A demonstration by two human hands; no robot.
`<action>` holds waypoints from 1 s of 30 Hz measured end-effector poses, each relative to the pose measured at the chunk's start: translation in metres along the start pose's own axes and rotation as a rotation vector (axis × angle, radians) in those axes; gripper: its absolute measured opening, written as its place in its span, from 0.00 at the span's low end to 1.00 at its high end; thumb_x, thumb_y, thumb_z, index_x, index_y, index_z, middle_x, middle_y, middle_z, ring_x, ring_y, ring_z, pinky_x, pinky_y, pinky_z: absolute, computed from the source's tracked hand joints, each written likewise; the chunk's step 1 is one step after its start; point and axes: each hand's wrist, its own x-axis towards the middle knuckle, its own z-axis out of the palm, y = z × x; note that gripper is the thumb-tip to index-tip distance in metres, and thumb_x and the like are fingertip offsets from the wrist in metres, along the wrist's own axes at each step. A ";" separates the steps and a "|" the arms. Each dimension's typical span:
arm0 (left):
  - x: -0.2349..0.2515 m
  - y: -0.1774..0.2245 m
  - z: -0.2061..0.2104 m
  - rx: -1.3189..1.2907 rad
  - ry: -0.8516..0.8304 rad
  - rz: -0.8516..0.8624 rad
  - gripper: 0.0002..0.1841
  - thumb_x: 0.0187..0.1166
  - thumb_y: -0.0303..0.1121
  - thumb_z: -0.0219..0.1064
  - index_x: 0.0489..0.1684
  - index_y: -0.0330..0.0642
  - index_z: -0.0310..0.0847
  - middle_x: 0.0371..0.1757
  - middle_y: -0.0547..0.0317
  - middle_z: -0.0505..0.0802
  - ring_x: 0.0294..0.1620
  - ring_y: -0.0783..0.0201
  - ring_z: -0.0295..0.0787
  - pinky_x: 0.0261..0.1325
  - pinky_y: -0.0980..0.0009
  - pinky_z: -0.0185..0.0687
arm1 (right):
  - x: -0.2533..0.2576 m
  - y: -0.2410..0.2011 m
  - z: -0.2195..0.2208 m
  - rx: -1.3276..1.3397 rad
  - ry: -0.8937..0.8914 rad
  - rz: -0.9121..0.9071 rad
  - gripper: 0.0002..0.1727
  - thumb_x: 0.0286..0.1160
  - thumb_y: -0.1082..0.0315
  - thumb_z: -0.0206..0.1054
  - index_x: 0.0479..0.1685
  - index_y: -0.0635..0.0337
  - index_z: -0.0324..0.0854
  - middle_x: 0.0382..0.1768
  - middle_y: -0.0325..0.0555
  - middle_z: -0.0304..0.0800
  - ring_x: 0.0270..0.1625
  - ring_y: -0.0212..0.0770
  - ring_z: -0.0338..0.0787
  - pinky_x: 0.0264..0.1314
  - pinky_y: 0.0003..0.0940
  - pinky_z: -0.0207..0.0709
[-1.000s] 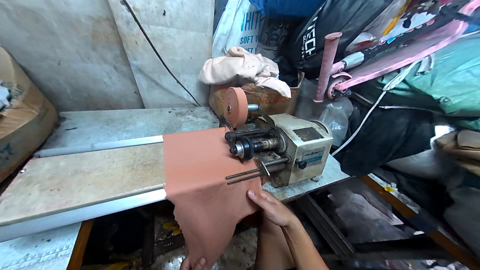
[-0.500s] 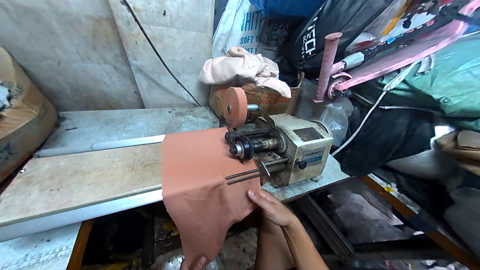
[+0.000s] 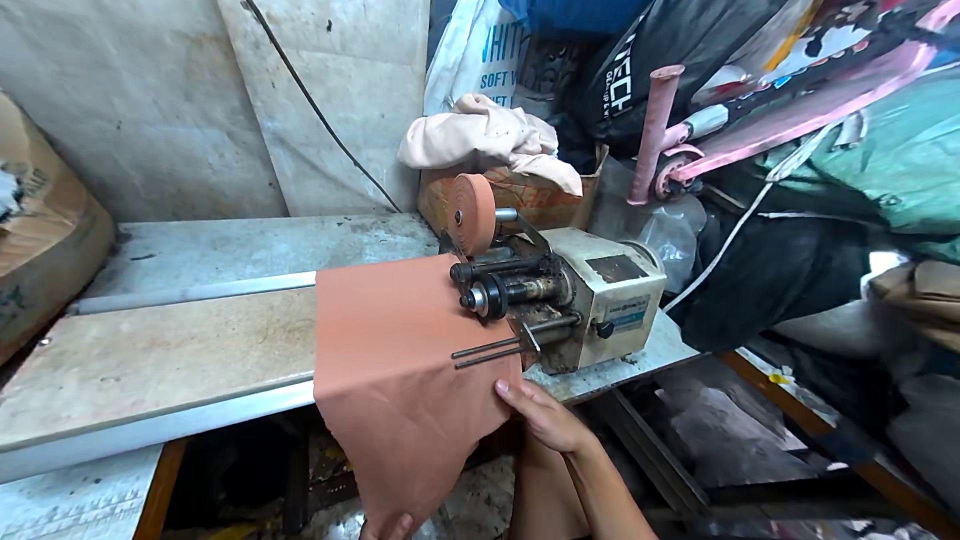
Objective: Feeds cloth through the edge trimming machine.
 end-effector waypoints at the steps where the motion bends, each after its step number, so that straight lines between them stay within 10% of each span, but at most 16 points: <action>1: 0.000 -0.001 -0.001 0.002 -0.003 0.011 0.23 0.76 0.34 0.74 0.65 0.32 0.75 0.53 0.63 0.95 0.57 0.71 0.92 0.69 0.65 0.86 | 0.000 0.000 0.000 0.003 0.000 0.000 0.21 0.95 0.58 0.46 0.58 0.61 0.82 0.47 0.39 0.95 0.54 0.32 0.93 0.65 0.36 0.86; 30: 0.006 -0.014 -0.014 -0.014 -0.146 0.022 0.20 0.81 0.48 0.69 0.61 0.43 0.83 0.48 0.67 0.97 0.50 0.71 0.93 0.60 0.66 0.89 | 0.000 0.001 0.001 0.003 0.005 -0.015 0.20 0.95 0.59 0.45 0.59 0.62 0.81 0.48 0.39 0.94 0.54 0.32 0.92 0.66 0.35 0.85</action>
